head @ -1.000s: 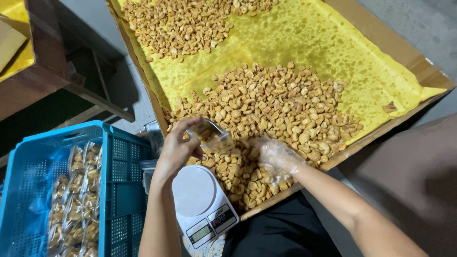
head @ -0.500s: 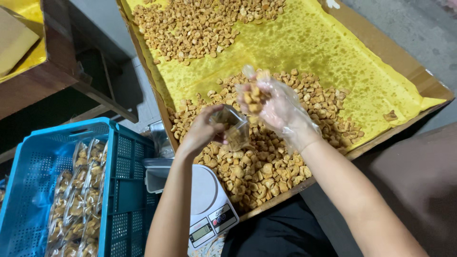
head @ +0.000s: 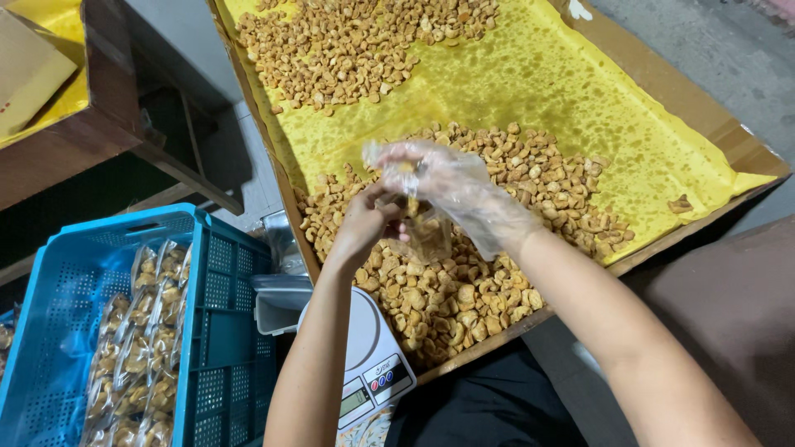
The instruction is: The person fills small plastic bags with snacks by hand and then places them into a blue plastic crate.
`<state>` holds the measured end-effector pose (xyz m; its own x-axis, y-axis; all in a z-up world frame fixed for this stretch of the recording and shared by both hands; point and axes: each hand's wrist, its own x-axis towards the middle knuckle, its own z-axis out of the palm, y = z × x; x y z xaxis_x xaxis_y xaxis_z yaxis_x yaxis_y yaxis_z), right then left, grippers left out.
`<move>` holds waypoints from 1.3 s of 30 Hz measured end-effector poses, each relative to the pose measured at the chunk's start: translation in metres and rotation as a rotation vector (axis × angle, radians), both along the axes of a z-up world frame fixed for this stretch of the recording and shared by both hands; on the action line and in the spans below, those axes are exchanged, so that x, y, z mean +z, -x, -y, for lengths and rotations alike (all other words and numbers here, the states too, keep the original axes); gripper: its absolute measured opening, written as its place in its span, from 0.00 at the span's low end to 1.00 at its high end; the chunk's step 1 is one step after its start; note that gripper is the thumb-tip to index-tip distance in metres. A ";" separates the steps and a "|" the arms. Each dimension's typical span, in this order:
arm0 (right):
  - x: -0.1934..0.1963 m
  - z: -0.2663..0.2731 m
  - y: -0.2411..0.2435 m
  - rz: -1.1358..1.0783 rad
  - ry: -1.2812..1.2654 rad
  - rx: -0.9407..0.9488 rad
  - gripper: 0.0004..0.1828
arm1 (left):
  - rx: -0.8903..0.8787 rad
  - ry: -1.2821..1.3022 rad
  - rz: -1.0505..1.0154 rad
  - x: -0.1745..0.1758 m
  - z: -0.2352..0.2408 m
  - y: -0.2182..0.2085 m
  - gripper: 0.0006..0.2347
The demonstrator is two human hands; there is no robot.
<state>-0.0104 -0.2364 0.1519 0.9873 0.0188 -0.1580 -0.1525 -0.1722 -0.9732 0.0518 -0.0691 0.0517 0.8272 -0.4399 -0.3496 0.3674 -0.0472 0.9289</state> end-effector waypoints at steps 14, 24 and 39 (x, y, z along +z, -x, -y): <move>-0.182 0.176 -0.039 -0.428 0.846 0.197 0.25 | -0.064 -0.346 0.297 0.054 -0.044 0.037 0.20; -0.163 0.079 -0.010 -0.523 1.142 0.272 0.58 | 0.018 -0.333 0.251 0.031 -0.053 0.033 0.20; -0.243 0.072 0.005 0.015 1.118 0.347 0.30 | -0.111 -0.272 0.171 0.037 -0.038 0.036 0.24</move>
<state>-0.0157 -0.3082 -0.0907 0.9584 0.1455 -0.2456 0.0809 -0.9635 -0.2551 0.0159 -0.0307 0.0886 0.8364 -0.4402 -0.3266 0.1862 -0.3322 0.9246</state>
